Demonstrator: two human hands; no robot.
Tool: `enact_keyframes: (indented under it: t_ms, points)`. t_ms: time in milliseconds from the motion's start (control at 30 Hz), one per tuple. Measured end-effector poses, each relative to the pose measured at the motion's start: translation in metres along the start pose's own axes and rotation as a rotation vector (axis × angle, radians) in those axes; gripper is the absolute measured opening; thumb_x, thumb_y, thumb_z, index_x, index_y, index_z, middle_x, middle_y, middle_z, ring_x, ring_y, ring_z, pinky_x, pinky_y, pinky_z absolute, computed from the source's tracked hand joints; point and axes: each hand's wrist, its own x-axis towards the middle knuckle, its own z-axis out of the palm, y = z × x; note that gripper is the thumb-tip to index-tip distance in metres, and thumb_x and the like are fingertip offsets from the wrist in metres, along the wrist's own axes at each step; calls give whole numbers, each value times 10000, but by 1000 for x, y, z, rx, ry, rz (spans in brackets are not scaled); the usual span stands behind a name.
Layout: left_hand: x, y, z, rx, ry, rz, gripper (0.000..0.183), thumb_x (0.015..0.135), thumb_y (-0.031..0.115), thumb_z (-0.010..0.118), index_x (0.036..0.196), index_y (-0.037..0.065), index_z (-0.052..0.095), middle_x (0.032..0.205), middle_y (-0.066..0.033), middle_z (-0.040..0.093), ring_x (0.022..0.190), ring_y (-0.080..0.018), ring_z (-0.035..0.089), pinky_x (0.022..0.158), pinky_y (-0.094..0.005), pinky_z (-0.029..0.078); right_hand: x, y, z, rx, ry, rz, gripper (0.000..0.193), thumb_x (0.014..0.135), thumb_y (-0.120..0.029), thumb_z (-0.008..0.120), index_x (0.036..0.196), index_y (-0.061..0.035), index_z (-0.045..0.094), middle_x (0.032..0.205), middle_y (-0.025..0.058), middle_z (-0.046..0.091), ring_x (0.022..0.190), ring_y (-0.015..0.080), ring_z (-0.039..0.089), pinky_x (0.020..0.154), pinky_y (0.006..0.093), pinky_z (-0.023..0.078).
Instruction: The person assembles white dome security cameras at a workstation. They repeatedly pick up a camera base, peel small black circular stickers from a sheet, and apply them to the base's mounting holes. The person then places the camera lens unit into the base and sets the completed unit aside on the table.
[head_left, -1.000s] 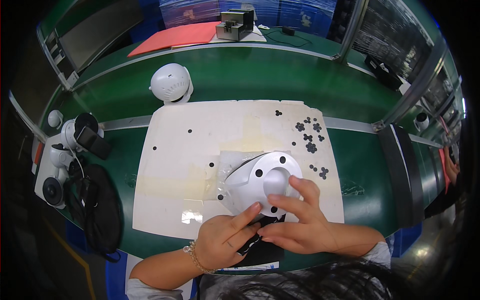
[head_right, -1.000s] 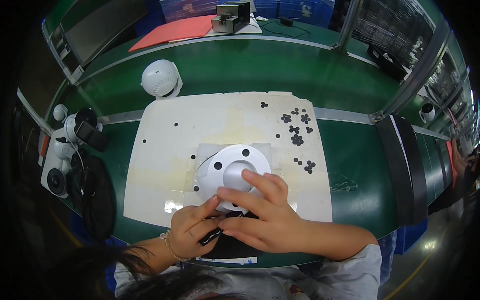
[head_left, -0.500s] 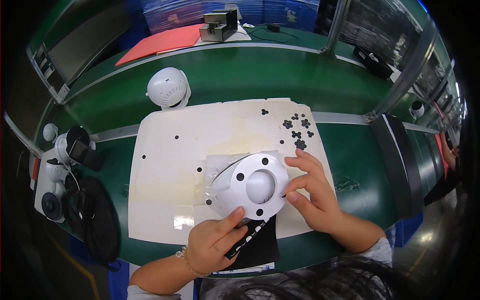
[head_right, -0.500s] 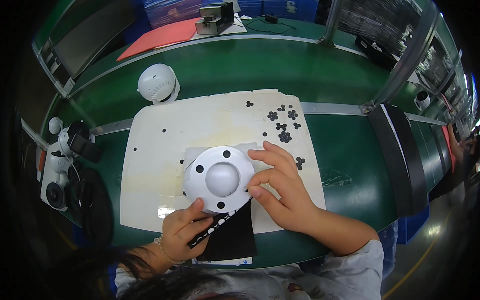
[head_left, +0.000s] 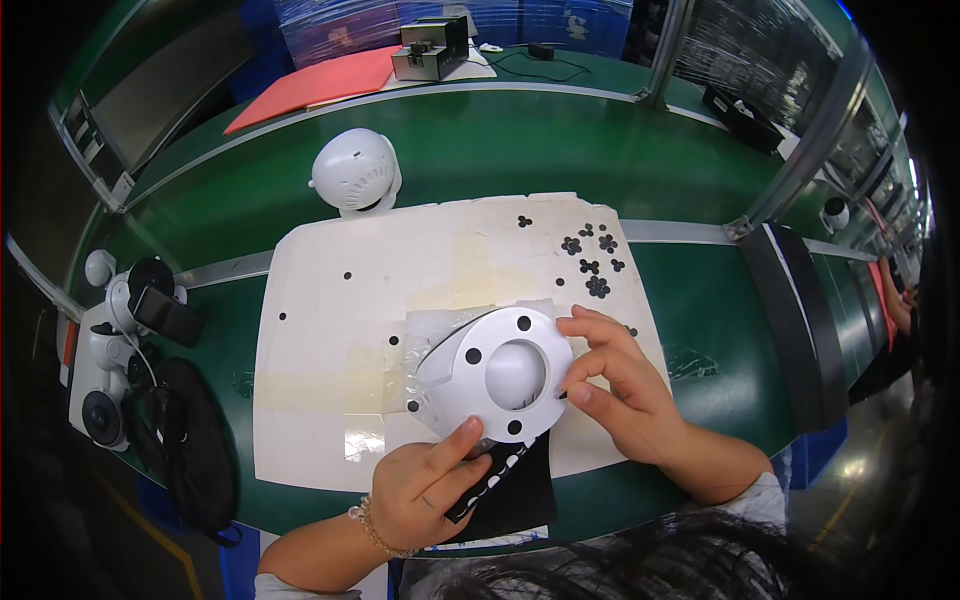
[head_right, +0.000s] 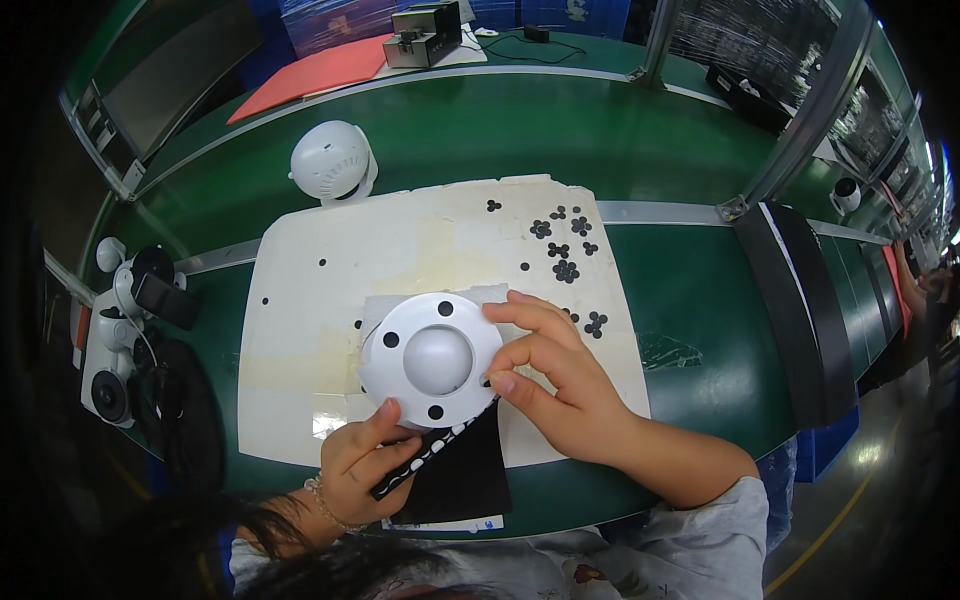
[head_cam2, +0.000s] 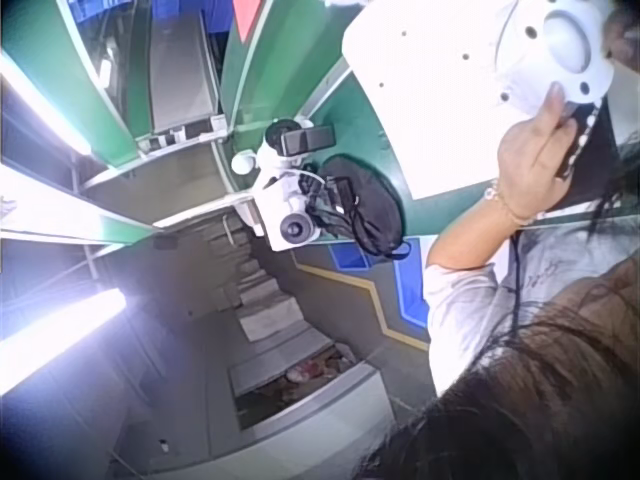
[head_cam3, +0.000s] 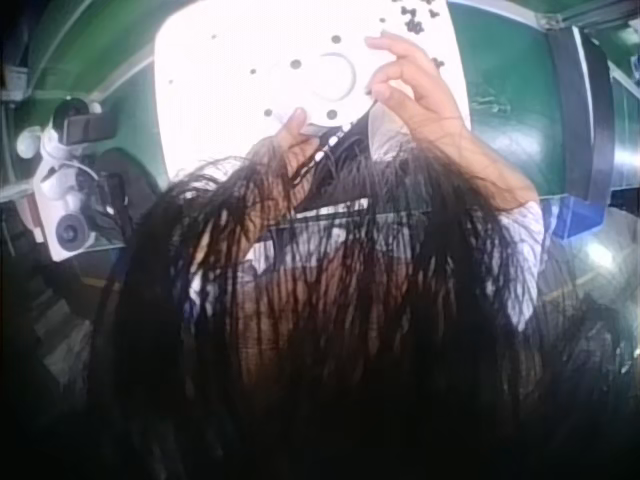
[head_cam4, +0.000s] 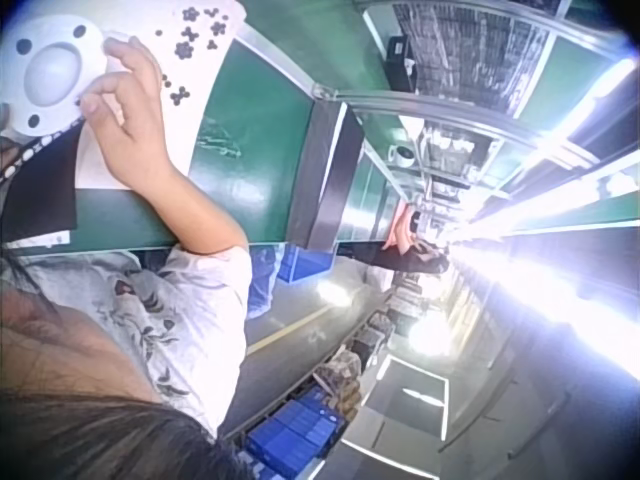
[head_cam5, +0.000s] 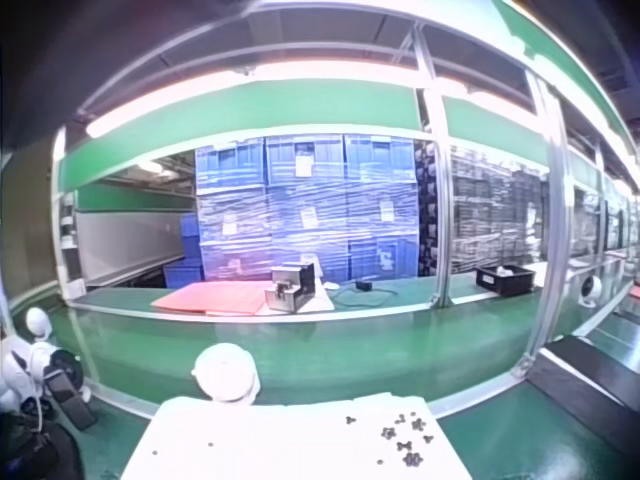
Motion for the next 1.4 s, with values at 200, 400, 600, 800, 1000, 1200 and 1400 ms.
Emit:
enact_keyframes:
  t_ms: [200,400,600,800,1000,1200,1400]
  points:
    - [1,0,1,8,3,10,282,545,-20,665,816,22,603,1159,-170,519,561,-195,558,496,-264,437,0,-2,-1,-285,22,-127,79,803,-141,575,855,-81,574,1222,119,437,1219,340,288,981,432,225]
    - [0,1,0,15,-3,-3,289,541,-24,670,817,26,603,1161,-168,518,590,-196,571,507,-266,442,-4,7,1,-201,74,-133,80,797,-130,582,859,-80,576,1204,114,449,1196,342,318,971,428,244]
    - [0,1,0,16,-4,-6,293,539,-27,671,818,27,603,1165,-169,515,625,-196,592,520,-266,452,-3,5,3,-104,46,-81,78,805,-131,579,862,-79,574,1206,112,442,1201,338,305,971,425,248]
    - [1,2,-1,11,-5,-3,294,536,-28,672,817,25,604,1159,-174,518,623,-194,595,519,-265,455,-3,4,5,-97,68,-72,73,802,-131,579,859,-85,580,1196,105,448,1193,339,309,966,424,249]
    - [0,-3,-4,15,-81,84,396,482,-71,602,875,-28,572,1234,-249,417,690,-237,618,549,-296,479,-5,12,0,-516,121,-361,125,750,-188,622,858,-127,604,1161,79,481,1149,318,366,890,395,293]
    - [-1,-4,-4,16,-87,81,383,488,-78,597,867,-33,570,1235,-251,416,688,-239,618,544,-299,480,-3,16,-4,-594,232,-385,220,793,-226,579,976,-105,572,1079,60,529,1053,230,437,860,346,318]
    - [1,0,-2,-43,-15,0,302,537,-23,664,829,19,599,1147,-182,523,620,-201,594,515,-271,462,2,8,9,753,-63,511,256,841,-175,532,1044,-20,519,992,41,554,869,79,513,761,217,395]
